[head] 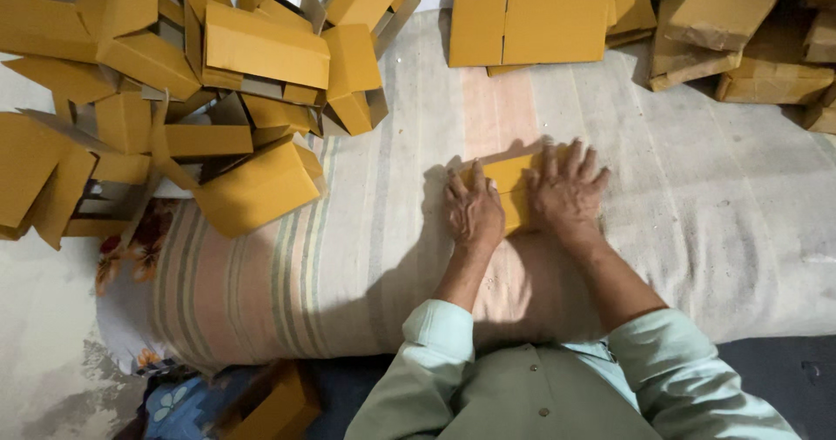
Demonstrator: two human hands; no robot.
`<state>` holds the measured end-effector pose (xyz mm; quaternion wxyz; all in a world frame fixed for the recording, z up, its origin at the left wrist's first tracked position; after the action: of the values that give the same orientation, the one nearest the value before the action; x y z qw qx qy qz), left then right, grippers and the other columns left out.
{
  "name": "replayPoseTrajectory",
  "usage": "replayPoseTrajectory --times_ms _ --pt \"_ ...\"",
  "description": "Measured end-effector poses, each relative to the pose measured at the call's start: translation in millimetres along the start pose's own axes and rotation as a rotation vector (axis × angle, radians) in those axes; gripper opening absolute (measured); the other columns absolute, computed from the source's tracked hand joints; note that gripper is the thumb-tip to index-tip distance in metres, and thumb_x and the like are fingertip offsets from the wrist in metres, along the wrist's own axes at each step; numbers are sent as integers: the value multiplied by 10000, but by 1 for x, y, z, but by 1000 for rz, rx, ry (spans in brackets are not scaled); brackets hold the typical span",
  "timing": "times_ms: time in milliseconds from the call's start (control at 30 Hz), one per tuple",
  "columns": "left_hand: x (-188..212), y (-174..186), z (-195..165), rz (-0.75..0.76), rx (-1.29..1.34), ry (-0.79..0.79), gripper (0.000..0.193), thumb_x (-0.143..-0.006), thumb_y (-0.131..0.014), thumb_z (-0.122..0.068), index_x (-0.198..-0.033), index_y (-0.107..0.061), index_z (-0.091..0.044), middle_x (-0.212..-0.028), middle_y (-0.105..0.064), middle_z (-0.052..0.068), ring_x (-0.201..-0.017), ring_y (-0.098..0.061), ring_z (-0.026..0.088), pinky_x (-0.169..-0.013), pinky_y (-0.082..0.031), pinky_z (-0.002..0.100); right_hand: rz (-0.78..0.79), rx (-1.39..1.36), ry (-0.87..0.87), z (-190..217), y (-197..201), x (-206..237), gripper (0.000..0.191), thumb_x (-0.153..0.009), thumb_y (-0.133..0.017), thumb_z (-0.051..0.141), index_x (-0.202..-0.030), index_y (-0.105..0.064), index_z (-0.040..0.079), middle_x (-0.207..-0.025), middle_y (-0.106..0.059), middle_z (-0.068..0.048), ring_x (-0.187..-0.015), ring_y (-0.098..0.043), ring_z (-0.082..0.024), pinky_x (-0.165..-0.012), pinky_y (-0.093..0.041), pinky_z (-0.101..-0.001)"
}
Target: The person folds flat cardboard sheets into small rectangular boxes by hand. They repeatedly fold the flaps, press the edges to crease them, and tuck the tabs to form the box shape, then place the finished box aside.
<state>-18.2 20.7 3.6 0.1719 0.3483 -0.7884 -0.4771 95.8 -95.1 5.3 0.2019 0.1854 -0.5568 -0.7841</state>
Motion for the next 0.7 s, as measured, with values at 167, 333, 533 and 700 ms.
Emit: replayPoseTrajectory --times_ms 167,333,533,700 --pt "-4 7 14 -27 -25 49 587 -1057 -473 -382 -1591 -367 -164 -1607 -299 278 -1449 -355 472 -1113 -426 569 -53 -11 -39 -29 7 -3 747 -1041 -300 559 -1625 -304 92 -1632 -218 -343 -1500 -172 -575 -1143 -139 -758" --pt "-3 8 -10 -4 -180 -4 707 -1017 -486 -541 -1554 -308 -118 -1576 -194 327 -1415 -282 498 -1060 -348 623 -101 176 42 0 7 6 745 -1052 -314 598 -1604 -316 97 -1620 -226 -338 -1494 -185 -565 -1140 -131 -754" --pt "6 19 -6 -4 -78 56 832 -976 -475 -583 -1600 -305 -59 -1598 -327 262 -1376 -414 422 -1111 -360 585 -40 17 25 -1 7 5 763 -1030 -362 581 -1600 -330 75 -1554 -366 -311 -1372 -392 -513 -1077 -298 -670" --pt "6 19 16 44 -85 154 861 -917 -536 -705 -1364 -551 31 -1396 -557 211 -1352 -467 375 -1184 -336 552 -125 -34 -26 -24 13 0 848 -1076 -494 616 -1584 -408 -57 -1325 -625 -284 -1231 -611 -452 -1021 -503 -551"
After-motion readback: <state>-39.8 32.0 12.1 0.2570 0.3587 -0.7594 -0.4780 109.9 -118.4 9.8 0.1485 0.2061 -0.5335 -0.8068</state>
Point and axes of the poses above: each hand's wrist, its own x-axis away from the middle knuckle, its own y-axis out of the back of the hand, z = x × y, the point moved 5 cm from there along -x, towards the middle knuckle
